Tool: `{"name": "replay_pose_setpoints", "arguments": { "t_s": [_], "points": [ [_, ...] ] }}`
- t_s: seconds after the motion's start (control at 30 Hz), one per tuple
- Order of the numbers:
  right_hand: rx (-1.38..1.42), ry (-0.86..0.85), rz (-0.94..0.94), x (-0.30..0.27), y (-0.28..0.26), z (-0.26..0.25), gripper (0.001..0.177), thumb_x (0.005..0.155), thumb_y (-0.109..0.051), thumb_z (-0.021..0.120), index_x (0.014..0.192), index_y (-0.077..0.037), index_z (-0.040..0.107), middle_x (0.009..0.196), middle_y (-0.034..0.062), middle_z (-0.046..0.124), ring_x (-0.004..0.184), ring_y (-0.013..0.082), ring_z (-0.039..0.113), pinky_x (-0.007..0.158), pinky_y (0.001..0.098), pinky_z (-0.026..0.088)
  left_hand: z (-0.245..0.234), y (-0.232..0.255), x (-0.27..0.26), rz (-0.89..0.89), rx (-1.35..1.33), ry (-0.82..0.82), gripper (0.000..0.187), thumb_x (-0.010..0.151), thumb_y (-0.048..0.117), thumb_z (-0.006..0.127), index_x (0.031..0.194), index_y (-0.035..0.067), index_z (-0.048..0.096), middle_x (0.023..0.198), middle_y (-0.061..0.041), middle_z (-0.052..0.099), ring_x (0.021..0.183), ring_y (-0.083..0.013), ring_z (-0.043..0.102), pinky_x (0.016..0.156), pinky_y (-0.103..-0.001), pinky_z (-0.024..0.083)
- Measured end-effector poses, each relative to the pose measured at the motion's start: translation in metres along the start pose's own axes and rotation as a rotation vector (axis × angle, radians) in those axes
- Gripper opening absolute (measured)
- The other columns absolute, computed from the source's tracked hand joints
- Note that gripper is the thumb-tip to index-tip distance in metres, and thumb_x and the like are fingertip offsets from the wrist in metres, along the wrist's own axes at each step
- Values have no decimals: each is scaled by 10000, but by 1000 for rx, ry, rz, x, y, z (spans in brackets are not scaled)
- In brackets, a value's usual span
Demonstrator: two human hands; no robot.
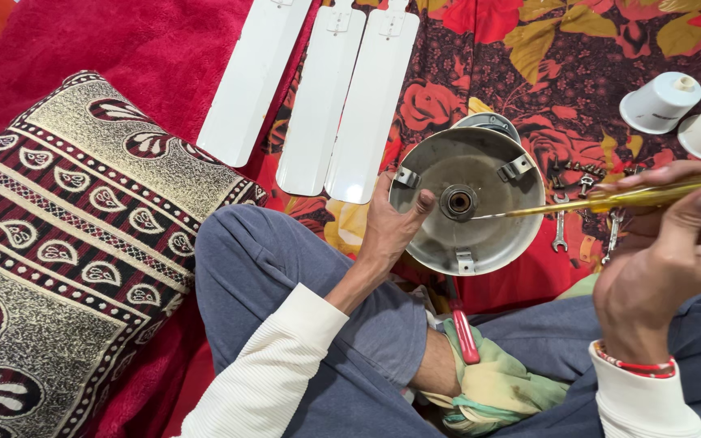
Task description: The person assembles a ceiling fan motor by inserting the stator into the housing, aligning the rotor, and securing the end caps. They use a screwdriver to tighten screws and check the alignment of the internal components.
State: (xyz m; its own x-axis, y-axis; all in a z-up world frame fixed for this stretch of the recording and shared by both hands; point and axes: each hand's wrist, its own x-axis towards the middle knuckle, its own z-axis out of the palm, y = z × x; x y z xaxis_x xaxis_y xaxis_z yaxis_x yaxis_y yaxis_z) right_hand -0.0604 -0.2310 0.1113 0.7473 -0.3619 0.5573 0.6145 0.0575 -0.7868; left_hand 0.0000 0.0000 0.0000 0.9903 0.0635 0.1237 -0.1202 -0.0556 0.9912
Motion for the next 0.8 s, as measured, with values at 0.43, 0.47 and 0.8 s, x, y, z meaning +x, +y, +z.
{"name": "replay_pose_setpoints", "arguments": {
  "t_s": [0.43,0.47,0.8],
  "points": [
    [646,527,395,30,99,-150,175,1169,-97,548,1199,61,618,1147,139,675,1069,228,679,1004,311,591,-2,13,-2,-106,-99,28,863,788,747,677,1257,32,561,1082,-67,655,1031,-162,612,910,-322,514],
    [698,630,455,30,99,-152,196,1116,-111,584,1167,65,651,1109,143,710,1036,233,715,951,303,615,-3,13,-1,-101,-101,41,857,791,750,675,1247,32,564,1081,-63,653,1031,-161,611,911,-322,514],
    [876,737,653,19,110,-144,210,1026,-39,825,1099,81,669,1035,171,733,909,233,748,904,275,669,-6,11,5,-141,-76,127,823,772,794,640,1108,45,578,952,-37,605,915,-146,588,836,-322,518]
  ]
}}
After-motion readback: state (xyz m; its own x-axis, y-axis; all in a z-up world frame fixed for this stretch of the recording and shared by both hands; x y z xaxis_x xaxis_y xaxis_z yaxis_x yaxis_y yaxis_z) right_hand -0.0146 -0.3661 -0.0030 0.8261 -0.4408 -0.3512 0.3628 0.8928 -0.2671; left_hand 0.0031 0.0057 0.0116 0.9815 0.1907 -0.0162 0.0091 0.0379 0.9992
